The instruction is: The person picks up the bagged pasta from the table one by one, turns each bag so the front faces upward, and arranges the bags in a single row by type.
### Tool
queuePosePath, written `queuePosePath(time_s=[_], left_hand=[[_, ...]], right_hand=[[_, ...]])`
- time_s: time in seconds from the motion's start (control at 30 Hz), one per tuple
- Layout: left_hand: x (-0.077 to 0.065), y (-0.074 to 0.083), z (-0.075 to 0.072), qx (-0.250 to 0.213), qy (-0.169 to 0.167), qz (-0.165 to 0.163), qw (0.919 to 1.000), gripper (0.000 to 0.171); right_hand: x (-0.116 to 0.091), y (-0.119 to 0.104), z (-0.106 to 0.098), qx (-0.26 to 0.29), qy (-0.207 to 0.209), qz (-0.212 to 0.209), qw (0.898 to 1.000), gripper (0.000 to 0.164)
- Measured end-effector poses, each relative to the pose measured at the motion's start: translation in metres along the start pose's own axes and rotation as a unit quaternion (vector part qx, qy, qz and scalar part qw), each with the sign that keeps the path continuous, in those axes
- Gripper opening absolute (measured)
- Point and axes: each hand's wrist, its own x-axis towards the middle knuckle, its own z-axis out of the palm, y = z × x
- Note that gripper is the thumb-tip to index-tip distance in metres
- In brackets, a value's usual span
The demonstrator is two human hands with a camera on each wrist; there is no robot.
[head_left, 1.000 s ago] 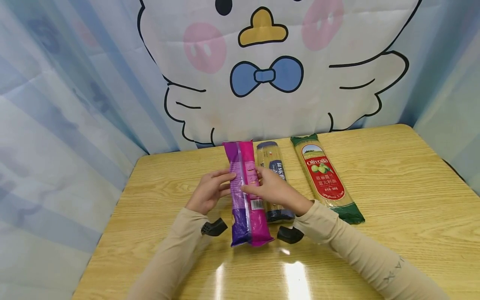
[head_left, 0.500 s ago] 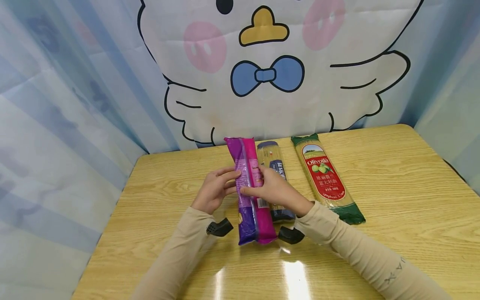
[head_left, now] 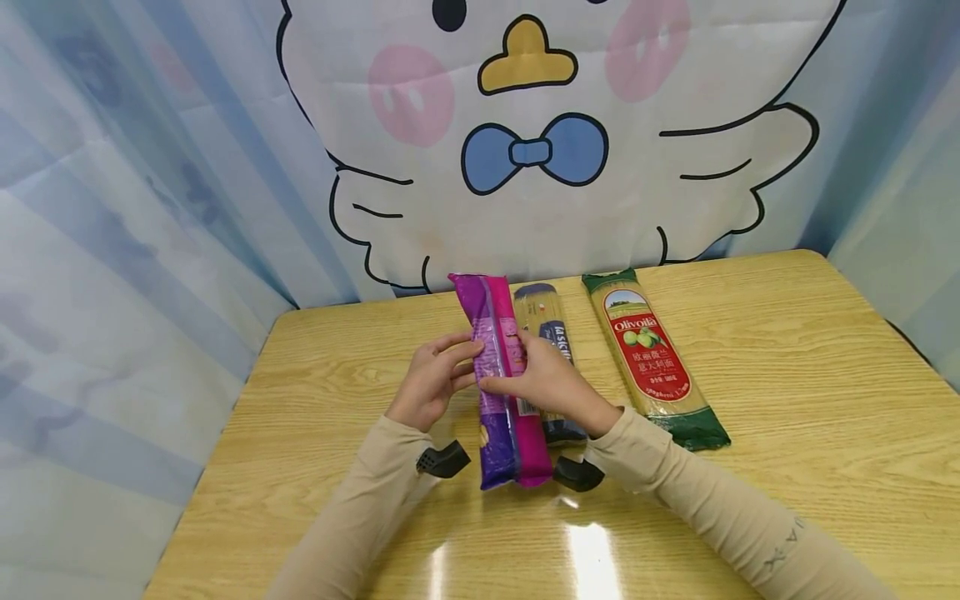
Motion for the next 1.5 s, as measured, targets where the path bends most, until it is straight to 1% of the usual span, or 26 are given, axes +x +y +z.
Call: queuePosePath(time_s=[0.2, 0.4, 0.63, 0.77, 0.93, 1.07, 1.27, 1.5], left_hand=[[-0.002, -0.002, 0.004, -0.007, 0.005, 0.012, 0.9999, 0.039], [-0.004, -0.003, 0.009, -0.008, 0.007, 0.028, 0.9996, 0.038], [-0.004, -0.002, 0.012, 0.001, 0.003, 0.047, 0.9989, 0.038], [-0.004, -0.003, 0.012, 0.0, 0.004, 0.048, 0.9988, 0.037], [-0.005, -0.003, 0.012, -0.006, 0.001, 0.051, 0.9987, 0.036], [-0.006, -0.002, 0.011, 0.004, -0.001, 0.054, 0.9986, 0.035], [-0.009, -0.001, 0.008, 0.026, -0.004, 0.057, 0.998, 0.036], [-0.012, -0.001, -0.001, 0.034, -0.009, 0.064, 0.9973, 0.035]], right_hand=[[0.002, 0.001, 0.003, -0.005, 0.015, -0.013, 1.0, 0.07], [0.001, 0.004, 0.002, -0.011, 0.028, -0.018, 0.999, 0.077], [0.001, 0.006, -0.002, 0.035, 0.033, 0.024, 0.999, 0.09], [0.001, 0.007, -0.003, 0.038, 0.035, 0.037, 0.998, 0.091], [0.002, 0.009, -0.004, 0.035, 0.042, 0.038, 0.998, 0.09], [0.003, 0.009, -0.003, 0.035, 0.044, 0.043, 0.997, 0.091], [0.003, 0.008, -0.001, 0.067, 0.038, 0.057, 0.995, 0.091], [0.002, 0.008, -0.003, 0.113, 0.017, 0.046, 0.992, 0.087]])
